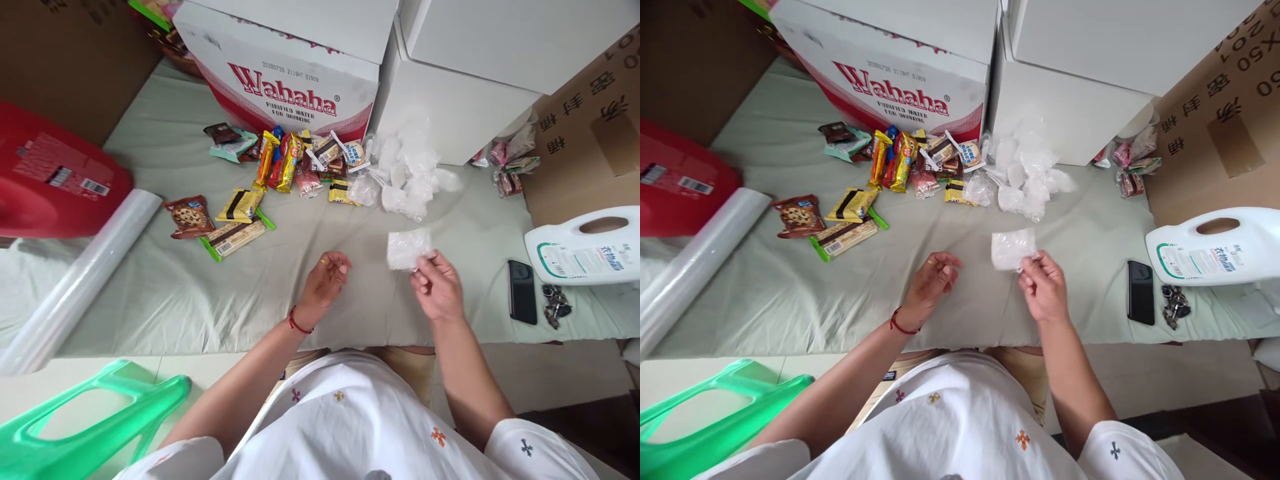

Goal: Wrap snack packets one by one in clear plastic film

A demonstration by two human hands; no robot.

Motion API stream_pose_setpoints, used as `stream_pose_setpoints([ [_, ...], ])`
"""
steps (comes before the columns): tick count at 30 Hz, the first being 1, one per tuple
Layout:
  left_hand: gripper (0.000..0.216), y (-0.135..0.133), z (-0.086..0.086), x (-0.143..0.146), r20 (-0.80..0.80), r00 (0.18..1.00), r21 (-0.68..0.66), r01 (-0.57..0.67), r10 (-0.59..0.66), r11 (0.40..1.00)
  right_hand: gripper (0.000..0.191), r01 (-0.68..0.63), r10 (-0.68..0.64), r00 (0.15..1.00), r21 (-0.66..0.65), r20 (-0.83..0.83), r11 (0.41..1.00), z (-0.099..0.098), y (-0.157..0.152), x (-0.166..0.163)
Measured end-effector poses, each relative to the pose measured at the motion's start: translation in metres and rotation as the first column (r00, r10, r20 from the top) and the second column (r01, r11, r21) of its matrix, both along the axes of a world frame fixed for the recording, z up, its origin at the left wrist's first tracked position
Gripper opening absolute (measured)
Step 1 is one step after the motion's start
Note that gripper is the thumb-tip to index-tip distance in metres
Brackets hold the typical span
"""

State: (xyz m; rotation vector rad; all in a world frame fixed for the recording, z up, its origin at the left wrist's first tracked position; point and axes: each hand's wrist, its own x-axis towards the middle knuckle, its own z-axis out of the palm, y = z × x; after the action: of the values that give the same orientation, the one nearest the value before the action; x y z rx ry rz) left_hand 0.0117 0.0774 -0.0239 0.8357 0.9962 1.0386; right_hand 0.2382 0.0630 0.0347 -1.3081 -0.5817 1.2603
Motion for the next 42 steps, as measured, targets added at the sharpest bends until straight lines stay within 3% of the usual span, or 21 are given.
stream_pose_setpoints([
  [2,0.060,-0.002,0.004,0.004,0.156,0.987,-0.109,0.060,-0.043,0.992,0.040,-0.059,0.051,0.995,-0.098,-0.087,0.993,-0.015,-0.014,-0.015],
  [4,0.065,-0.003,0.006,0.008,0.268,0.952,-0.166,0.196,-0.147,0.966,0.040,-0.104,0.085,0.989,-0.161,-0.119,0.981,-0.027,-0.020,-0.025],
  [6,0.058,-0.004,0.004,0.012,0.279,0.930,-0.161,0.292,-0.240,0.943,0.040,-0.150,0.131,0.986,-0.196,-0.102,0.969,-0.033,-0.023,-0.032],
  [9,0.046,-0.006,-0.004,0.016,0.167,0.972,-0.184,0.196,-0.166,0.963,0.038,-0.200,0.206,0.978,-0.193,0.015,0.961,-0.036,-0.025,-0.033],
  [12,0.048,-0.006,-0.009,0.017,0.097,0.994,-0.223,0.063,-0.042,0.973,0.032,-0.192,0.215,0.937,-0.110,0.276,0.975,-0.035,-0.029,-0.027],
  [14,0.050,-0.006,-0.009,0.015,0.087,0.996,-0.229,0.054,-0.035,0.972,0.026,-0.227,0.186,0.837,0.019,0.514,0.974,-0.032,-0.031,-0.022],
  [16,0.051,-0.006,-0.008,0.013,0.093,0.994,-0.231,0.074,-0.053,0.970,0.029,-0.368,0.198,0.685,0.098,0.701,0.925,-0.030,-0.032,-0.018],
  [18,0.051,-0.008,-0.006,0.011,0.110,0.990,-0.228,0.108,-0.085,0.968,0.028,-0.519,0.268,0.551,0.073,0.790,0.852,-0.031,-0.031,-0.018],
  [20,0.051,-0.011,-0.004,0.010,0.128,0.984,-0.206,0.147,-0.122,0.968,0.021,-0.578,0.315,0.492,0.034,0.812,0.815,-0.035,-0.031,-0.021],
  [22,0.051,-0.016,-0.003,0.010,0.116,0.979,-0.158,0.184,-0.167,0.970,0.019,-0.541,0.306,0.517,0.028,0.799,0.841,-0.039,-0.031,-0.026],
  [24,0.051,-0.021,-0.003,0.010,0.049,0.980,-0.113,0.195,-0.191,0.974,0.019,-0.467,0.313,0.607,0.009,0.731,0.884,-0.043,-0.032,-0.031],
  [27,0.039,-0.024,-0.004,0.005,-0.059,0.992,-0.087,0.110,-0.115,0.990,0.028,-0.399,0.384,0.802,-0.067,0.457,0.914,-0.041,-0.032,-0.033],
  [30,0.034,-0.023,-0.001,-0.005,-0.064,0.997,-0.065,0.048,-0.052,0.997,0.034,-0.357,0.368,0.918,-0.096,0.149,0.929,-0.032,-0.030,-0.027],
  [33,0.034,-0.024,0.003,-0.008,-0.082,0.990,-0.029,0.115,-0.117,0.993,0.041,-0.316,0.320,0.947,-0.115,0.020,0.942,-0.027,-0.030,-0.024],
  [37,0.040,-0.029,0.006,0.003,-0.204,0.968,0.077,0.166,-0.147,0.983,0.040,-0.341,0.357,0.932,-0.176,0.062,0.923,-0.031,-0.031,-0.034],
  [39,0.030,-0.030,0.003,0.008,-0.231,0.967,0.108,0.134,-0.106,0.985,0.039,-0.342,0.362,0.928,-0.188,0.087,0.921,-0.033,-0.031,-0.040],
  [42,0.028,-0.028,0.000,0.004,-0.106,0.993,0.031,0.055,-0.051,0.998,0.039,-0.259,0.276,0.958,-0.185,0.073,0.948,-0.031,-0.027,-0.039],
])
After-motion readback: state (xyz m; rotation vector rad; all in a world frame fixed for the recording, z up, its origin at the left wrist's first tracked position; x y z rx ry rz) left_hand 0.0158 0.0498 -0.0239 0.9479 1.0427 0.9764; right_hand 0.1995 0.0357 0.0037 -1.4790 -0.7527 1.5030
